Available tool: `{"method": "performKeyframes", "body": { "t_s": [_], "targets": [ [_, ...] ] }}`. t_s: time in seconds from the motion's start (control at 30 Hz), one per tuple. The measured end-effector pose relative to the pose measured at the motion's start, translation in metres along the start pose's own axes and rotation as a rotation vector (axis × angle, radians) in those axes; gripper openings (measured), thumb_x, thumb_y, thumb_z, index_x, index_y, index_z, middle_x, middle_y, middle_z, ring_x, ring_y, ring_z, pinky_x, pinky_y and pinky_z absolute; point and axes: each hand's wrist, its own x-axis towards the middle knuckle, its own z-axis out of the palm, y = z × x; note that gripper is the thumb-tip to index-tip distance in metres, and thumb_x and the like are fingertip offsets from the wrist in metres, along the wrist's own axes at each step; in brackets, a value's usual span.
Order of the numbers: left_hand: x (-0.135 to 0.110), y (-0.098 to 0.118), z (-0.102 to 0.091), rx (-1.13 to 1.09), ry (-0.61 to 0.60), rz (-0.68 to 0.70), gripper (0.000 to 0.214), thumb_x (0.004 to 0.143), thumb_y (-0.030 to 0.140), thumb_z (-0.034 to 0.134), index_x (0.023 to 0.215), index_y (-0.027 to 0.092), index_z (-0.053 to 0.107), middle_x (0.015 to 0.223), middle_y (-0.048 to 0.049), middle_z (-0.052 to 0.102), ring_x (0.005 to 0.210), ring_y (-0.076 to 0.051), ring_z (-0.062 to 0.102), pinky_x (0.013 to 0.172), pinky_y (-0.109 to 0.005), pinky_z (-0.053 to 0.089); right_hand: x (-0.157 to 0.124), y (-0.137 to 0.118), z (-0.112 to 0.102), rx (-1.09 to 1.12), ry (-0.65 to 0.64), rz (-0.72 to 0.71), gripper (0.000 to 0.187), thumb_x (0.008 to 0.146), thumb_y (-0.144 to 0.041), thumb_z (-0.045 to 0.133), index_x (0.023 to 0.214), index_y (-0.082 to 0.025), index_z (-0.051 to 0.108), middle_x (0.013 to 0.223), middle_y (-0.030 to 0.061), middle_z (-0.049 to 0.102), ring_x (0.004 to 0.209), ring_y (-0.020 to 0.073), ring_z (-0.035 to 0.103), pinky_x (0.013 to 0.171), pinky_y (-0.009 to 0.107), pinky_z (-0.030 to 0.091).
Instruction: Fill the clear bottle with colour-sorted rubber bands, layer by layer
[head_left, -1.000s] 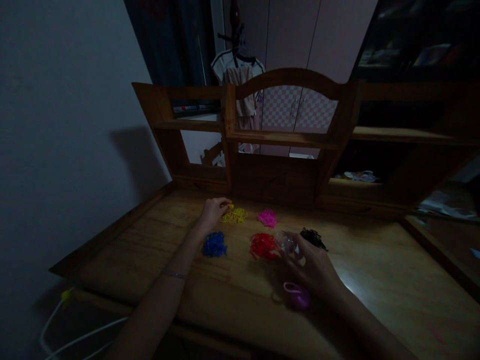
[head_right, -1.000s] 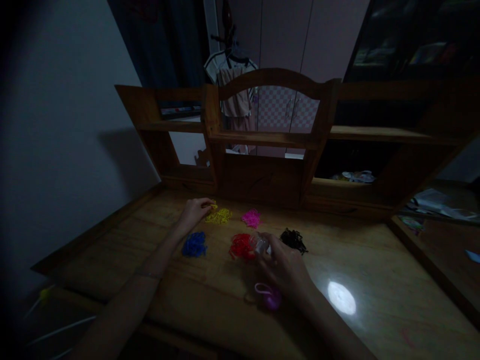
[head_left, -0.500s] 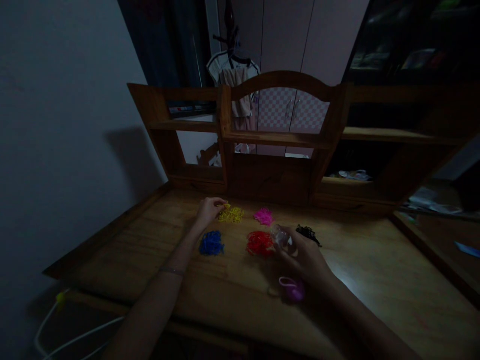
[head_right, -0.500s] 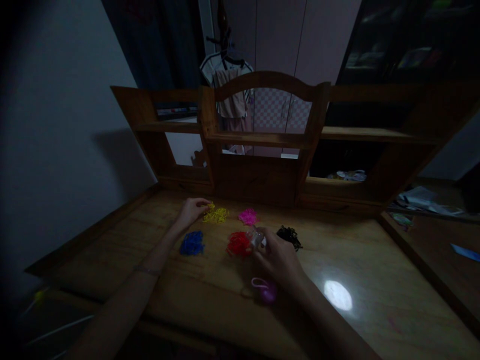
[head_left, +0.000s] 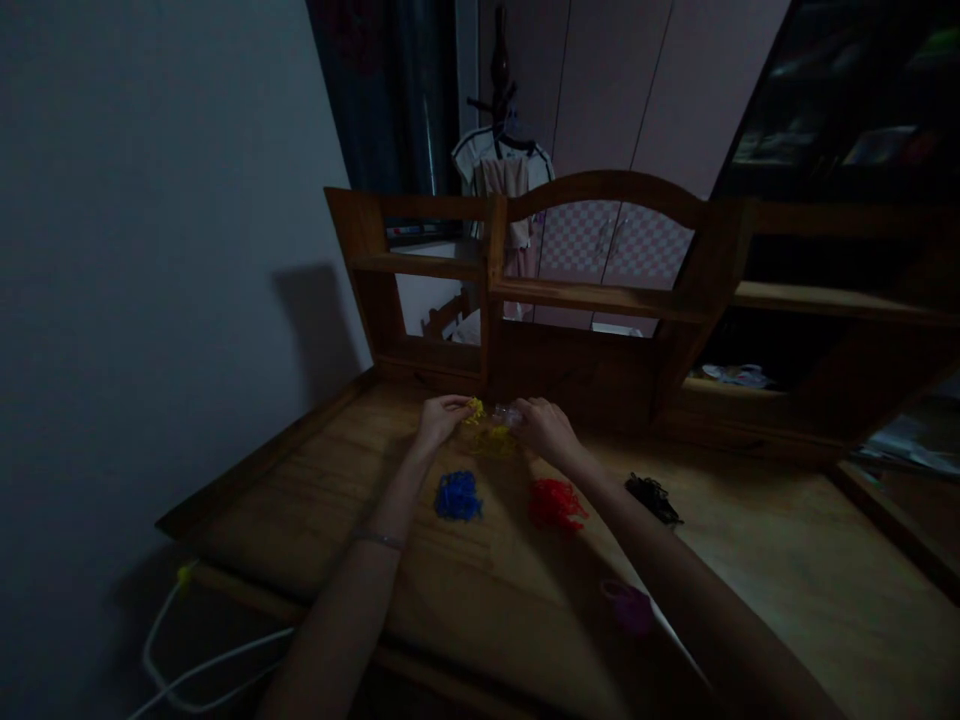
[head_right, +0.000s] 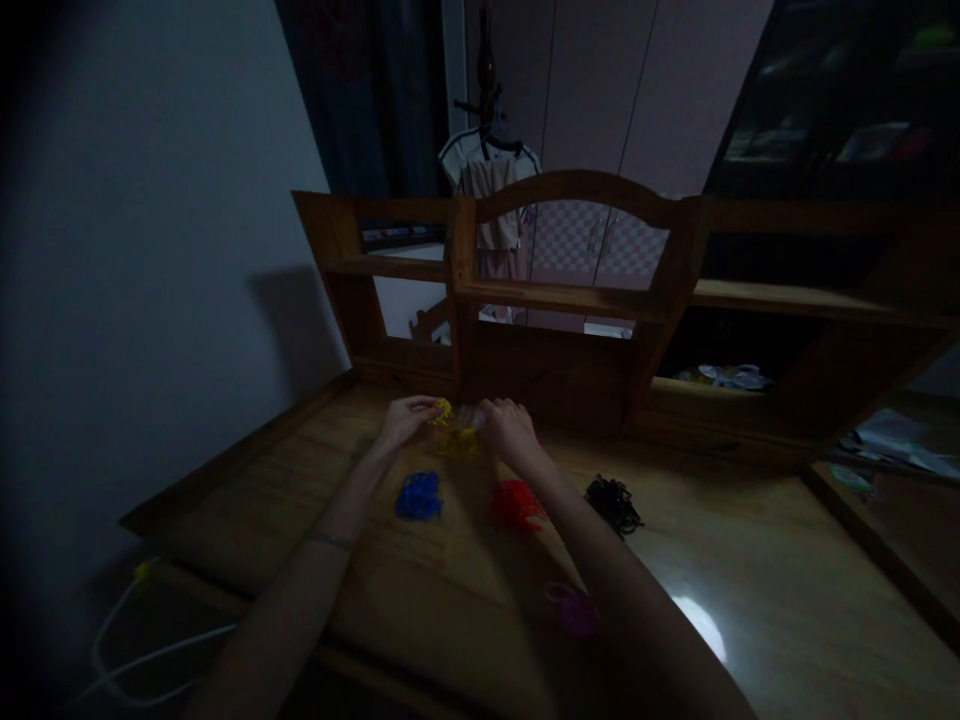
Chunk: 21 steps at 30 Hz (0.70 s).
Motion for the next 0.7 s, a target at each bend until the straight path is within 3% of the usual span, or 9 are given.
{"method": "performKeyframes", "body": {
  "t_s": [0.5, 0.7],
  "targets": [
    [-0.002, 0.007, 0.001, -0.06, -0.121, 0.081, 0.024, 0.062, 0.025, 0.079, 0.082, 0.012, 0.076, 0.084, -0.009, 0.076, 0.078, -0.021, 0.069, 0.075, -0.03, 0.055, 0.02, 0.007, 0.026, -0.018, 0.092, -0.046, 0.037, 0.088, -0.029, 0.059, 0.125, -0.023, 0.058, 0.111, 0.0089, 0.064, 0.102, 0.0237, 0.057, 0.085, 0.031, 0.038],
    [-0.002, 0.003, 0.007, 0.028, -0.122, 0.156, 0.016, 0.069, 0.021, 0.075, 0.084, 0.015, 0.077, 0.086, -0.0078, 0.076, 0.082, -0.021, 0.069, 0.078, -0.031, 0.054, 0.023, 0.016, 0.025, -0.018, 0.039, -0.079, 0.042, 0.088, -0.028, 0.058, 0.131, -0.024, 0.056, 0.116, 0.0098, 0.064, 0.104, 0.024, 0.056, 0.085, 0.03, 0.038]
  ]
}}
